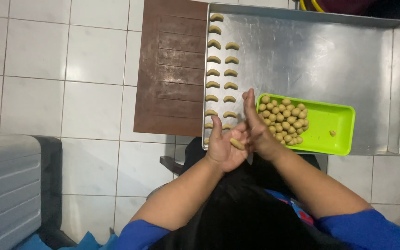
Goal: Shaping small dough balls into crescent shapes and arranging them on a baking tray
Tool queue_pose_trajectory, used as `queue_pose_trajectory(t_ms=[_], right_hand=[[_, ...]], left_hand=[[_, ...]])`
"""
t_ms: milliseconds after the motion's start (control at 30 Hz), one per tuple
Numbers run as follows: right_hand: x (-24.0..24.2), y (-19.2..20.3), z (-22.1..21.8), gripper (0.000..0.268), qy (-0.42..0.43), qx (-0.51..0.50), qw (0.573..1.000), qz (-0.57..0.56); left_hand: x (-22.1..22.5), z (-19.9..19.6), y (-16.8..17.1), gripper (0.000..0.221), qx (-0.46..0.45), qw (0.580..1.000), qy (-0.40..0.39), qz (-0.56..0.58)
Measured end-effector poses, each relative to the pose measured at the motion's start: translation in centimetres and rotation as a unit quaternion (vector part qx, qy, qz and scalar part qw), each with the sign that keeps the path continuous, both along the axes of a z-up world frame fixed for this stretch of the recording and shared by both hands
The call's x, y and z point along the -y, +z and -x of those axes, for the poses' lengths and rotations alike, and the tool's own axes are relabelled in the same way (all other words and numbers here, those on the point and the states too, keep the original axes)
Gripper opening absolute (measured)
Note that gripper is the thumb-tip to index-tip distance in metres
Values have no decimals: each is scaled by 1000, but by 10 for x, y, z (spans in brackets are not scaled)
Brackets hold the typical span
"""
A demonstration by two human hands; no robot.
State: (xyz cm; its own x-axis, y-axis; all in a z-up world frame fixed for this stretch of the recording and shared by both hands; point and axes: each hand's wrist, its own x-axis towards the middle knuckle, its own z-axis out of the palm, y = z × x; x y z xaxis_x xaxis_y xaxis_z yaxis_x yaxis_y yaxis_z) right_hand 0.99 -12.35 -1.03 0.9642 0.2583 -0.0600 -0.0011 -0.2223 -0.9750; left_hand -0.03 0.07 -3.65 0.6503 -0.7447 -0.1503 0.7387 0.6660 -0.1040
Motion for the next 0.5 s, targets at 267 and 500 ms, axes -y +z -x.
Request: queue_pose_trajectory(t_ms=[267,500], right_hand=[[14,-2,41,56,-125,189,965,129],[15,4,43,28,-91,170,967,167]], left_hand=[[2,6,-25,114,-18,999,37,-26],[0,5,-9,130,61,988,33,-135]])
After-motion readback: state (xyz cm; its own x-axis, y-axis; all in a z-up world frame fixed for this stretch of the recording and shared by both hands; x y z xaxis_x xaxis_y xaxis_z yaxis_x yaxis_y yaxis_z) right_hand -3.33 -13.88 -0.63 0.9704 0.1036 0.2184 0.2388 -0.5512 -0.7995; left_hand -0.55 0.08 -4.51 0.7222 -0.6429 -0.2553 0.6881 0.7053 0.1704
